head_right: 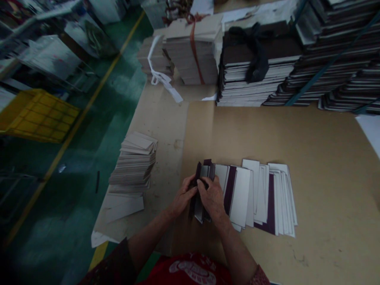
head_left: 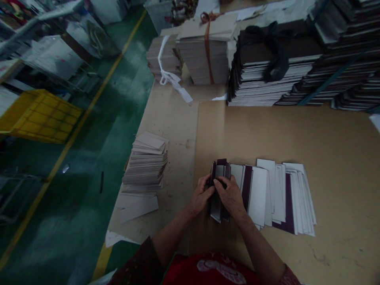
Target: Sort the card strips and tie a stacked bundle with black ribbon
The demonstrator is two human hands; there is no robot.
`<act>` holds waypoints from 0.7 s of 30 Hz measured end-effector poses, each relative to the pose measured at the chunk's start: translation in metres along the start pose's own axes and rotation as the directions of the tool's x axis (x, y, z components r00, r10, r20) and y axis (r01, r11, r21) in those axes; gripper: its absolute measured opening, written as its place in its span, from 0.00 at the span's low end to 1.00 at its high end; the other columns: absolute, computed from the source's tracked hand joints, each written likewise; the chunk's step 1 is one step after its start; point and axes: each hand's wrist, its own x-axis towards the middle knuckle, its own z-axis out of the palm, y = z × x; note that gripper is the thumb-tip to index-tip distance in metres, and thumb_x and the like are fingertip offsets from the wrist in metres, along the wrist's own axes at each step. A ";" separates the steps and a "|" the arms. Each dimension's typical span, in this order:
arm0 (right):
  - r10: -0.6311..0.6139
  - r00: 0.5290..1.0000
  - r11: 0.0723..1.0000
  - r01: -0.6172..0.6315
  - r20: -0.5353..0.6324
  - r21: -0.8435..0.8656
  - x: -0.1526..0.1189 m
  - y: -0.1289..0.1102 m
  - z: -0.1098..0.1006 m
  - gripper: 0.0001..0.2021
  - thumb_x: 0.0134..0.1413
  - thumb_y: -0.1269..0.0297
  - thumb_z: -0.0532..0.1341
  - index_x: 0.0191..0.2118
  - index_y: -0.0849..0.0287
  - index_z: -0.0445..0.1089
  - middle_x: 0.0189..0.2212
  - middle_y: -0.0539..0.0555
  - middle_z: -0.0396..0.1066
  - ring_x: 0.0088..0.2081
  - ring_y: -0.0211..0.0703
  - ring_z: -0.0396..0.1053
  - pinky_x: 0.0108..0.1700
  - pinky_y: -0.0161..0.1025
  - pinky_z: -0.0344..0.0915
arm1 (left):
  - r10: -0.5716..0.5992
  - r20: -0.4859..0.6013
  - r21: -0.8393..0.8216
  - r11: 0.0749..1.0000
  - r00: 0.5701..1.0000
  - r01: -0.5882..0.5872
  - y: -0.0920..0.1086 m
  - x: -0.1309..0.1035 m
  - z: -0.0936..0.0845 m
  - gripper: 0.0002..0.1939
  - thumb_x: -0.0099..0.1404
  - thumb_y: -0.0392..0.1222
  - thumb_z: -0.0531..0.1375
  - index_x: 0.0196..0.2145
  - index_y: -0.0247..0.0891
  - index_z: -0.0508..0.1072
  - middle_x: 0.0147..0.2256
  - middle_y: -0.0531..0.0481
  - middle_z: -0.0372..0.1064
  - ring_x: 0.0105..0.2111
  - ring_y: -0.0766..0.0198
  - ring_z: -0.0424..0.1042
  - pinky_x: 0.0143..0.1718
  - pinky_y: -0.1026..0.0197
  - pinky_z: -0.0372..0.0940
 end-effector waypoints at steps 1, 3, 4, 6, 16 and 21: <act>-0.006 1.000 1.000 0.006 -0.001 -0.009 0.000 0.000 0.000 0.20 0.61 0.52 0.54 0.46 0.61 0.75 0.47 0.62 0.64 0.46 0.56 0.69 0.53 0.53 0.67 | 0.001 0.002 0.005 1.000 1.000 -0.001 -0.001 0.000 0.000 0.27 0.66 0.49 0.58 0.61 0.40 0.62 0.58 0.43 0.58 0.62 0.54 0.56 0.66 0.50 0.49; -0.013 1.000 0.999 0.013 0.002 -0.030 -0.002 0.000 0.001 0.21 0.61 0.53 0.52 0.47 0.62 0.75 0.47 0.63 0.64 0.47 0.56 0.69 0.53 0.54 0.67 | -0.004 0.005 0.011 1.000 1.000 0.004 -0.001 0.001 0.000 0.27 0.67 0.48 0.57 0.61 0.40 0.62 0.58 0.43 0.58 0.62 0.54 0.56 0.66 0.50 0.50; -0.018 1.000 0.999 0.018 0.000 -0.040 -0.002 0.000 0.001 0.22 0.62 0.54 0.52 0.48 0.63 0.74 0.47 0.64 0.65 0.47 0.57 0.69 0.53 0.55 0.67 | -0.008 0.009 0.013 1.000 1.000 0.008 -0.001 0.001 -0.001 0.27 0.67 0.48 0.57 0.61 0.40 0.62 0.58 0.43 0.58 0.62 0.54 0.56 0.66 0.50 0.50; -0.037 0.999 0.998 0.036 -0.024 -0.052 -0.004 0.001 0.002 0.22 0.62 0.56 0.51 0.51 0.64 0.72 0.48 0.65 0.65 0.48 0.58 0.69 0.54 0.56 0.67 | -0.018 0.009 0.013 1.000 1.000 0.018 -0.001 0.001 0.000 0.26 0.67 0.47 0.56 0.61 0.40 0.62 0.59 0.43 0.57 0.62 0.54 0.56 0.66 0.50 0.50; -0.121 0.990 0.993 0.120 -0.069 -0.009 -0.005 0.005 0.006 0.22 0.64 0.54 0.51 0.54 0.61 0.72 0.60 0.65 0.57 0.57 0.58 0.65 0.58 0.54 0.66 | 0.004 0.020 -0.016 1.000 1.000 -0.004 -0.005 0.001 -0.001 0.27 0.67 0.50 0.58 0.62 0.41 0.61 0.58 0.43 0.58 0.61 0.53 0.57 0.66 0.48 0.51; -0.038 0.999 0.998 0.040 -0.025 0.042 -0.002 0.002 0.005 0.22 0.61 0.48 0.55 0.48 0.59 0.75 0.53 0.62 0.61 0.51 0.55 0.68 0.56 0.53 0.66 | -0.023 0.004 -0.001 1.000 1.000 0.023 -0.001 0.000 0.000 0.27 0.67 0.50 0.58 0.61 0.42 0.62 0.59 0.44 0.57 0.62 0.54 0.56 0.66 0.49 0.50</act>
